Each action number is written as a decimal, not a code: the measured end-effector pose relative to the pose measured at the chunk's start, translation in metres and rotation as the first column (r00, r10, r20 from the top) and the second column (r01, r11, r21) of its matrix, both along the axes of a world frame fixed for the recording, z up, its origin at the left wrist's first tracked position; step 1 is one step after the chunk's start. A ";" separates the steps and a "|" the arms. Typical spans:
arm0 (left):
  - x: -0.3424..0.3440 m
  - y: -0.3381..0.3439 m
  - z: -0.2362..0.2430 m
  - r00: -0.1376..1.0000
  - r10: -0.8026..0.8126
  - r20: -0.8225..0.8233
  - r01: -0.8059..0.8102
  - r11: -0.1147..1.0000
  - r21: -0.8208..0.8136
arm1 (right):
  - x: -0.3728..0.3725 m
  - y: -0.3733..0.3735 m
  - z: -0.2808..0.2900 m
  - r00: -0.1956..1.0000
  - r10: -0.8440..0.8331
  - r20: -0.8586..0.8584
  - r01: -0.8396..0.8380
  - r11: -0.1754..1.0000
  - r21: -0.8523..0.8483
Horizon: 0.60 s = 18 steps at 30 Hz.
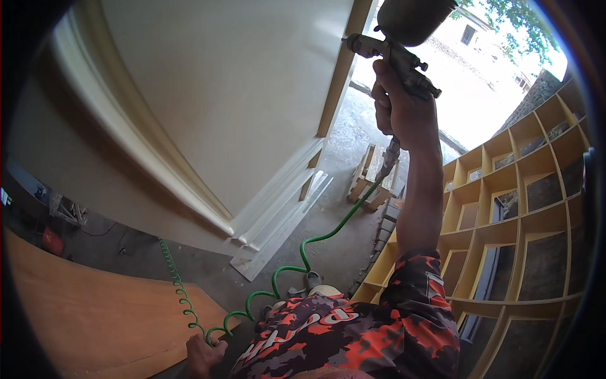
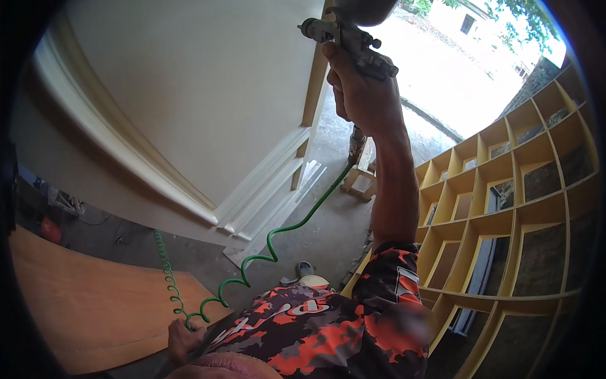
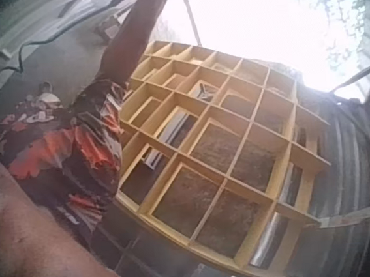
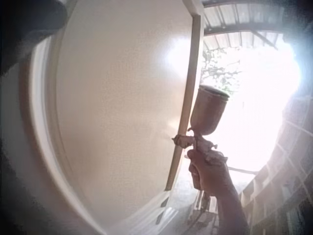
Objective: The person paints a wooden door frame using a spray gun connected to a compressor.
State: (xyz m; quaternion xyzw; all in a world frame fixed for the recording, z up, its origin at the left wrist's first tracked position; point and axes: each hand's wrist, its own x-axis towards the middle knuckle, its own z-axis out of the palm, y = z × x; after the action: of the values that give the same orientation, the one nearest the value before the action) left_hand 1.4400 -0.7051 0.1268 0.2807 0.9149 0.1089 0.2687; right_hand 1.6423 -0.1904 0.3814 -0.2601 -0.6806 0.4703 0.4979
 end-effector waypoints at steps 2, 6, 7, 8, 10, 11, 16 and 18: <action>0.008 0.013 0.008 1.000 0.001 -0.007 -0.001 1.000 -0.014 | 0.004 0.017 -0.001 1.000 0.001 -0.003 -0.001 1.000 0.018; 0.017 0.030 0.010 1.000 0.004 -0.019 -0.004 1.000 -0.026 | 0.010 0.048 0.000 1.000 -0.013 -0.005 0.013 1.000 0.023; 0.019 0.036 0.012 1.000 0.006 -0.020 -0.006 1.000 -0.025 | 0.012 0.056 0.001 1.000 -0.009 -0.006 0.009 1.000 0.008; 0.023 0.043 0.017 0.999 0.034 0.015 -0.034 0.999 -0.030 | 0.014 0.063 0.001 1.000 -0.006 -0.007 0.006 1.000 0.009; 0.030 0.053 0.023 0.997 0.061 0.050 -0.060 0.998 -0.036 | 0.018 0.077 0.000 0.998 -0.054 0.016 0.053 0.998 0.036; 0.032 0.059 0.026 0.997 0.056 0.043 -0.055 0.998 -0.041 | 0.022 0.084 0.001 0.998 -0.056 0.016 0.056 0.998 0.037; 0.040 0.064 0.014 0.999 0.039 0.038 -0.038 0.999 -0.026 | 0.029 0.126 -0.002 1.000 -0.001 -0.013 0.001 0.999 0.035; 0.044 0.065 0.010 0.999 0.033 -0.020 -0.033 0.999 -0.035 | 0.034 0.146 -0.004 1.000 0.003 -0.019 -0.003 1.000 0.023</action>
State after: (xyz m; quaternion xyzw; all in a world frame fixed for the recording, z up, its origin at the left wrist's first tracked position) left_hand 1.4839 -0.6398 0.1365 0.2619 0.9238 0.0945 0.2627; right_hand 1.6759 -0.0448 0.3772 -0.2488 -0.6814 0.4658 0.5068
